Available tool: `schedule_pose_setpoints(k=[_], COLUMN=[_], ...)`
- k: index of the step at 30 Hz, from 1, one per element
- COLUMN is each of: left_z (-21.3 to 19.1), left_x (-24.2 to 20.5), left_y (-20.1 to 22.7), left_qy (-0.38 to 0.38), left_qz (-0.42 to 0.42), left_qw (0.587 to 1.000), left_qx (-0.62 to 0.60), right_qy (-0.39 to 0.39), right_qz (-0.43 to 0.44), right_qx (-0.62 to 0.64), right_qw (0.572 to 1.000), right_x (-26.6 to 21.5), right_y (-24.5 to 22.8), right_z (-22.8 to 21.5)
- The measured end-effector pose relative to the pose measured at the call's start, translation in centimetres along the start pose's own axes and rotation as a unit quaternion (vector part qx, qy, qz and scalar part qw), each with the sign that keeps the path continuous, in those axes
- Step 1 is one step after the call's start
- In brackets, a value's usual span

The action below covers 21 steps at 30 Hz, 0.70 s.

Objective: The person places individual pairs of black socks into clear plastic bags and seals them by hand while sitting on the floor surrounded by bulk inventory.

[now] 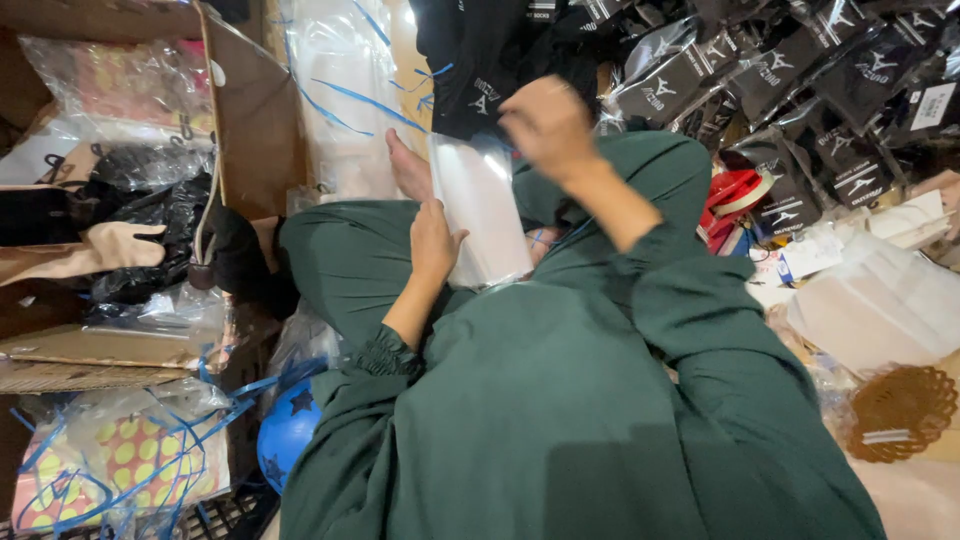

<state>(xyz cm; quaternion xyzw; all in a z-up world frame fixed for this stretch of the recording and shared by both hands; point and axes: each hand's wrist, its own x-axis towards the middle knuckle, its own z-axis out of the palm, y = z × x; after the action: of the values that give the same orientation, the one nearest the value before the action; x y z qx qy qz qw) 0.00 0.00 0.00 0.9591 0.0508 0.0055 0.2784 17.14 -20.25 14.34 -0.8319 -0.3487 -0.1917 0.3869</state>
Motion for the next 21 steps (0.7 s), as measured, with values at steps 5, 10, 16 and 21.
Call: schedule_pose_setpoints(k=[5, 10, 16, 21], left_z=[-0.3, 0.0, -0.4, 1.1], left_x=[0.7, 1.1, 1.4, 0.4], left_y=[-0.8, -1.5, -0.9, -2.9], left_qy=[-0.006, -0.019, -0.056, -0.037], left_qz=[-0.054, -0.078, -0.156, -0.237], left_qw=[0.993, 0.991, 0.978, 0.922], left_qx=[-0.107, -0.103, -0.13, -0.305], right_qy=[-0.18, -0.133, -0.192, -0.173], right_qz=[-0.027, -0.168, -0.199, -0.081], right_qx=[-0.197, -0.356, -0.297, -0.077], right_qw=[0.963, 0.909, 0.914, 0.979], right_x=[-2.2, -1.9, -0.6, -0.6], right_y=[2.3, 3.2, 4.5, 5.0], right_z=[8.5, 10.4, 11.0, 9.7])
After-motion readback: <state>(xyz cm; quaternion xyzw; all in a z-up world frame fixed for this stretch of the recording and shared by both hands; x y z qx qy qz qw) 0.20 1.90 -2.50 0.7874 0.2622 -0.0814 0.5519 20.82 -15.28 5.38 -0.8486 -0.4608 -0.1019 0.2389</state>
